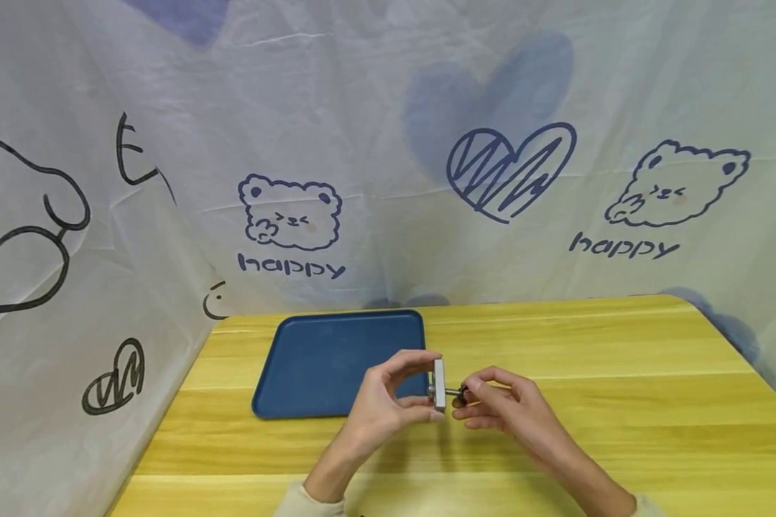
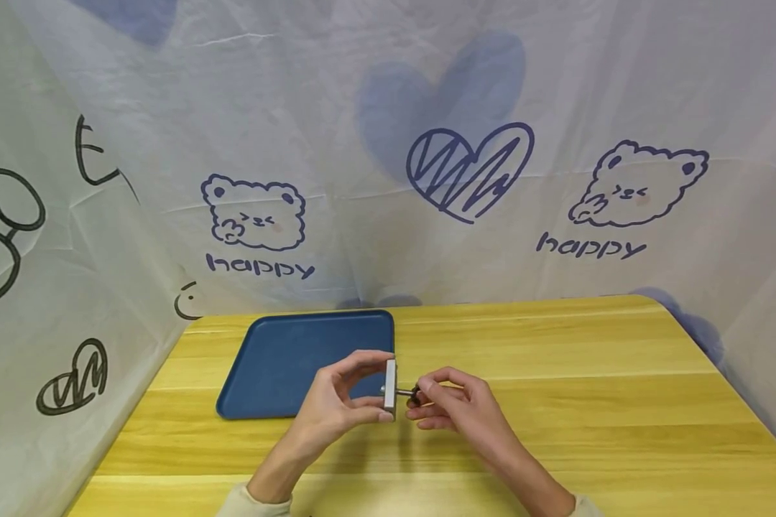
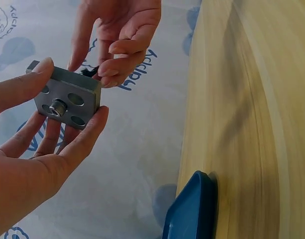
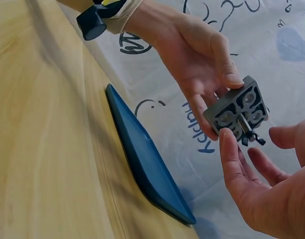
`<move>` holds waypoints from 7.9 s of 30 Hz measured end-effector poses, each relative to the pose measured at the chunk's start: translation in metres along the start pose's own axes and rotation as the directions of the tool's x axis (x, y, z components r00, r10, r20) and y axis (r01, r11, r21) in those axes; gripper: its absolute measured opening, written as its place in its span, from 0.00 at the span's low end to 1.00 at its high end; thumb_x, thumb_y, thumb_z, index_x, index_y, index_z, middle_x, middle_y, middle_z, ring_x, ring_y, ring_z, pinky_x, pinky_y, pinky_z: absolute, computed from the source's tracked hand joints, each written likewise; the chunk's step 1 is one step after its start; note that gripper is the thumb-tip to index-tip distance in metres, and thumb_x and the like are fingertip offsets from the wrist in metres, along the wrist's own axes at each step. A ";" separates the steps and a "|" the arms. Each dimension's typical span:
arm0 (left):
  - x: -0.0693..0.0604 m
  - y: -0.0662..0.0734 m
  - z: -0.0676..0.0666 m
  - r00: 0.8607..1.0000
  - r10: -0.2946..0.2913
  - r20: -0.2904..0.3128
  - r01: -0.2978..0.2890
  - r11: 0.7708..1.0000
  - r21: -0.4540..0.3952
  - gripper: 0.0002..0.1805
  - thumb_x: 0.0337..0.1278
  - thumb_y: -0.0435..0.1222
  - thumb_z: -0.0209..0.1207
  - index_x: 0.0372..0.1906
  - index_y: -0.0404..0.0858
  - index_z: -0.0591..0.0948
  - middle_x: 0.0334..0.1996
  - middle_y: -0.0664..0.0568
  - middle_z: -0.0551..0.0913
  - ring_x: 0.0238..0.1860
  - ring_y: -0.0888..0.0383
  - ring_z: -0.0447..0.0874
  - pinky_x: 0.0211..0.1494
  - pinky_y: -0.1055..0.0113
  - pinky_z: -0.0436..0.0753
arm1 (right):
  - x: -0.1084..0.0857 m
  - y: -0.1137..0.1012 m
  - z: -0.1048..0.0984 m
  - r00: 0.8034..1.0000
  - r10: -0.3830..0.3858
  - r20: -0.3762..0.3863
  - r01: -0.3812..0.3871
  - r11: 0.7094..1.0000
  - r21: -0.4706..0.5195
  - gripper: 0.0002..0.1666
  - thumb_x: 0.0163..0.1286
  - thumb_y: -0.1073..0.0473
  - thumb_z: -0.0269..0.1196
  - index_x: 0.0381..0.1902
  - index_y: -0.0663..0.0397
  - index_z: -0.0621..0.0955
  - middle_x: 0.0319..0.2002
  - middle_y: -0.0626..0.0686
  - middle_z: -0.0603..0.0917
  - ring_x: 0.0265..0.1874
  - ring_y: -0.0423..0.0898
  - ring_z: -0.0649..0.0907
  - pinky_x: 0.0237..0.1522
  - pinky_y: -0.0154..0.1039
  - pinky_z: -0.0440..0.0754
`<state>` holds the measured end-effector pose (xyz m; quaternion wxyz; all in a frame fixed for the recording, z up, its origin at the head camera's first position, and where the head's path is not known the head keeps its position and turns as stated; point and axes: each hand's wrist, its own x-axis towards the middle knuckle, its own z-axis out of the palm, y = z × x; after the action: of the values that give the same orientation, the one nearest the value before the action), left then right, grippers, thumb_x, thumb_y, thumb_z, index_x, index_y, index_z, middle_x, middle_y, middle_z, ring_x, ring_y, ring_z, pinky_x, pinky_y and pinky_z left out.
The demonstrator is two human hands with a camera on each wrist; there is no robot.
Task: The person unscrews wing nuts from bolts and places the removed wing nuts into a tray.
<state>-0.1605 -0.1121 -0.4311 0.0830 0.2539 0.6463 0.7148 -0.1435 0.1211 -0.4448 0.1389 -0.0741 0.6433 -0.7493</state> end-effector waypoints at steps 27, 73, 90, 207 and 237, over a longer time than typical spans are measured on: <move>-0.002 0.000 -0.001 0.999 -0.043 -0.018 0.042 0.998 -0.054 0.36 0.51 0.23 0.73 0.68 0.33 0.76 0.67 0.42 0.75 0.68 0.47 0.74 0.54 0.55 0.89 | -0.003 0.000 0.003 0.931 -0.364 0.037 0.362 0.901 -0.238 0.08 0.75 0.65 0.64 0.41 0.68 0.80 0.45 0.63 0.87 0.43 0.53 0.89 0.46 0.49 0.90; 0.000 0.003 -0.003 1.000 -0.021 -0.010 0.021 0.999 -0.033 0.37 0.46 0.17 0.72 0.67 0.33 0.77 0.64 0.40 0.75 0.67 0.48 0.74 0.57 0.52 0.88 | 0.000 -0.002 -0.002 0.969 -0.238 -0.065 0.222 0.956 -0.193 0.20 0.79 0.55 0.60 0.53 0.70 0.80 0.47 0.66 0.86 0.43 0.54 0.90 0.44 0.50 0.91; 0.001 -0.003 0.003 0.998 -0.034 0.058 0.034 0.999 -0.010 0.36 0.46 0.17 0.73 0.65 0.35 0.79 0.60 0.40 0.76 0.65 0.47 0.75 0.55 0.51 0.88 | 0.001 0.004 -0.006 0.994 -0.020 0.104 0.025 0.998 -0.054 0.18 0.80 0.53 0.59 0.48 0.68 0.79 0.40 0.65 0.88 0.36 0.51 0.90 0.42 0.49 0.92; -0.001 0.008 -0.009 0.998 -0.051 -0.025 0.045 0.979 -0.198 0.37 0.48 0.23 0.75 0.67 0.31 0.76 0.67 0.39 0.74 0.64 0.45 0.78 0.53 0.61 0.89 | -0.002 0.001 0.019 0.196 -0.882 0.430 0.715 -0.172 -0.678 0.16 0.80 0.62 0.59 0.37 0.68 0.87 0.44 0.62 0.86 0.37 0.53 0.89 0.42 0.31 0.89; -0.001 0.003 -0.004 0.997 -0.028 0.068 0.030 0.999 -0.030 0.36 0.45 0.17 0.73 0.65 0.34 0.79 0.63 0.37 0.76 0.65 0.47 0.76 0.55 0.51 0.88 | 0.002 -0.003 -0.009 0.987 0.064 0.148 -0.064 0.998 -0.004 0.22 0.82 0.48 0.55 0.46 0.64 0.79 0.39 0.60 0.87 0.38 0.51 0.90 0.41 0.42 0.91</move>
<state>-0.1604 -0.1168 -0.4284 0.1189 0.2671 0.6354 0.7147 -0.1484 0.1295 -0.4430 0.2100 -0.1088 0.6330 -0.7372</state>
